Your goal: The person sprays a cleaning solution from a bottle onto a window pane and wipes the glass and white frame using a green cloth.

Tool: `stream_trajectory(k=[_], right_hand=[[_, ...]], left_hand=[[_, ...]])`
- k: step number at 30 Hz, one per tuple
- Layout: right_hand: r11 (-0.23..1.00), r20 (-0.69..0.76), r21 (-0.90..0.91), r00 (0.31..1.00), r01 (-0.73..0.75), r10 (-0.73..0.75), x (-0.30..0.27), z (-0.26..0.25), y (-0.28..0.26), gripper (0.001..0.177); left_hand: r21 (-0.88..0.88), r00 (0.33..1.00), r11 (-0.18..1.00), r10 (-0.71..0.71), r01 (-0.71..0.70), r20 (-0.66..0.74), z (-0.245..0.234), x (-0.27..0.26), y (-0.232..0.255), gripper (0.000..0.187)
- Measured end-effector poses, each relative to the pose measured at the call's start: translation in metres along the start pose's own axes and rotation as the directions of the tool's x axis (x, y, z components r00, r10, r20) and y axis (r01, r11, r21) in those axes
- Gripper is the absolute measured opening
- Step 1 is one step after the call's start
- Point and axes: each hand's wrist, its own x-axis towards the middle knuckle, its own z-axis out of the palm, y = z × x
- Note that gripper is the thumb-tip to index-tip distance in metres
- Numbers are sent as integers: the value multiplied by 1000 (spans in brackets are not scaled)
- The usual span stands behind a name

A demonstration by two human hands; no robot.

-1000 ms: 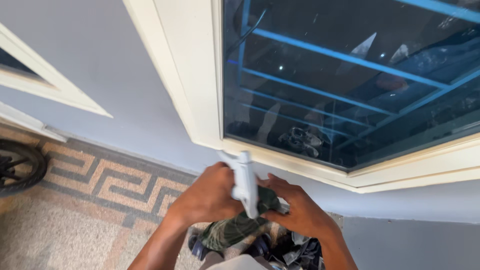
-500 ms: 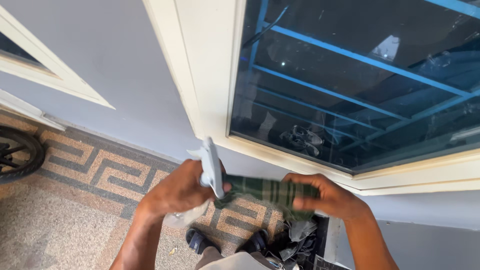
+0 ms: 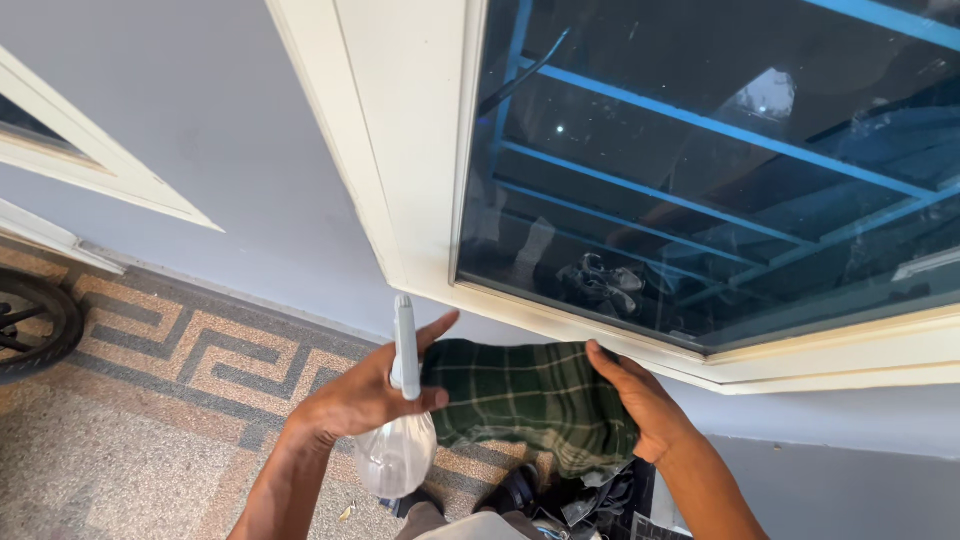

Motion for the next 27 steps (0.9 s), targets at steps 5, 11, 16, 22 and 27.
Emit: stream_trajectory(k=[5,11,16,22,27], right_hand=[[985,63,164,995,61,-72,-1,-17,5,49],[985,116,27,978,173,-175,-26,-23,-5,64],[959,87,-215,982,184,-169,-31,-20,-6,79],[626,67,-740,953,246,-295,-16,-28,10,32],[633,23,-769,993,93,-117,-14,-21,17,37]], left_hand=[[-331,990,943,11,37,141,12,3,8,101],[-4,997,998,-66,66,39,12,10,28,74],[-44,989,988,-145,147,29,5,11,40,60],[-26,979,983,-176,179,104,22,15,36,47],[129,931,938,-337,321,140,35,16,32,41]])
